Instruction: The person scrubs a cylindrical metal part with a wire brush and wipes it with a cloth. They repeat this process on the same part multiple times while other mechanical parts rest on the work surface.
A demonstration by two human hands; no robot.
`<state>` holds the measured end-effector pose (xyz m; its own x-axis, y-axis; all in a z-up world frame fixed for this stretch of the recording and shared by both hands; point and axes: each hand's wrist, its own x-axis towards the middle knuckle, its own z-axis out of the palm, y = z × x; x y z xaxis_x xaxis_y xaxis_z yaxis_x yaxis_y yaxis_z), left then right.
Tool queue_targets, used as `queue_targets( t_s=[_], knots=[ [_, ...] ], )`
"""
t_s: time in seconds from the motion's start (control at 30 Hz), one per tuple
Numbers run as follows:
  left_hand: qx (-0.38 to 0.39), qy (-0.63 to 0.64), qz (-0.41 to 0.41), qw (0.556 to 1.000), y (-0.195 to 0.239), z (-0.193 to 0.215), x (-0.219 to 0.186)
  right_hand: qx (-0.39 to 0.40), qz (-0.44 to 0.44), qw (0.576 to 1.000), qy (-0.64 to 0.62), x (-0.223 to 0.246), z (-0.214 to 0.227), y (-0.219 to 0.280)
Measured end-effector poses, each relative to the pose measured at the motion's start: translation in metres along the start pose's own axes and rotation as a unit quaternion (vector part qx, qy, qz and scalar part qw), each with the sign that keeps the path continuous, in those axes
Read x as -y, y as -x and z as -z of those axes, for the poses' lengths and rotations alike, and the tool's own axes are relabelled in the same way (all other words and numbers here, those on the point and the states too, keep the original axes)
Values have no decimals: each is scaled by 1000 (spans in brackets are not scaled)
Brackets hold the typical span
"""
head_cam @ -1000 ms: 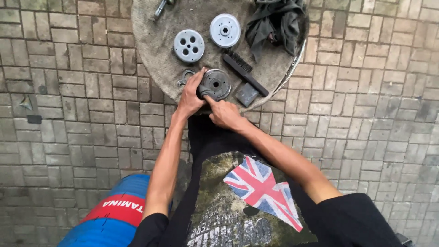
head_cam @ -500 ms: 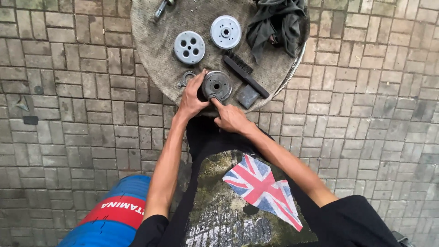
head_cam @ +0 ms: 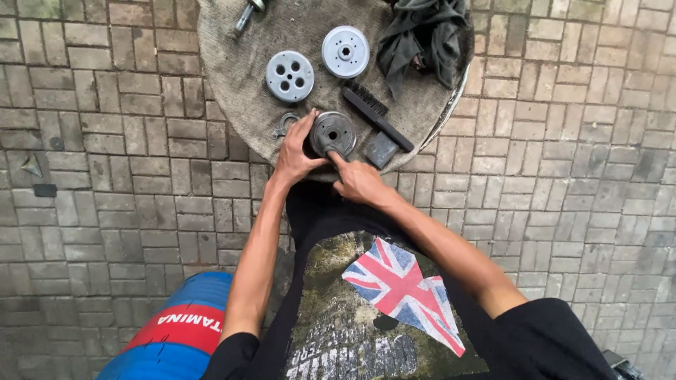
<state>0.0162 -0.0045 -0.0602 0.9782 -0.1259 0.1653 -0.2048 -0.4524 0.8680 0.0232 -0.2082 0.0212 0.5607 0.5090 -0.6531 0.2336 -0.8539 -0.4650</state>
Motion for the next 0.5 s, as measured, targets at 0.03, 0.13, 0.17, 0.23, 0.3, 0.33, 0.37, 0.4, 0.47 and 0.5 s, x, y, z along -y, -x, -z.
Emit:
queue_targets(
  t_s=[0.03,0.13,0.17,0.23,0.3,0.33,0.37,0.4,0.47,0.5],
  knots=[
    [0,1,2,1000,1,0,0,2,0,1000,0,0,-1,0],
    [9,-8,5,1000,1,-2,-3,-7,7,999,-31,-5,-2,3],
    [2,-4,1,1000,1,0,-6,-5,4,1000,-25,-7,-3,6],
    [-4,-1,-5,1000,-1,2,-7,-4,0,1000,-19,-9,3,19],
    [-7,4,-4,1000,-1,1,-4,21,-22,999,-16,-6,13,39],
    [-7,4,-4,1000,-1,3,-4,21,-21,999,-16,-1,15,36],
    [-7,1,-8,1000,-2,3,-4,25,-20,999,-10,2,16,35],
    [-7,-2,-12,1000,-2,2,-5,29,-18,999,-5,4,17,34],
    [-5,1,-10,1000,-1,-2,0,22,-11,1000,7,8,12,22],
    [-5,4,-8,1000,0,-4,4,18,-4,1000,20,9,10,16]
  ],
)
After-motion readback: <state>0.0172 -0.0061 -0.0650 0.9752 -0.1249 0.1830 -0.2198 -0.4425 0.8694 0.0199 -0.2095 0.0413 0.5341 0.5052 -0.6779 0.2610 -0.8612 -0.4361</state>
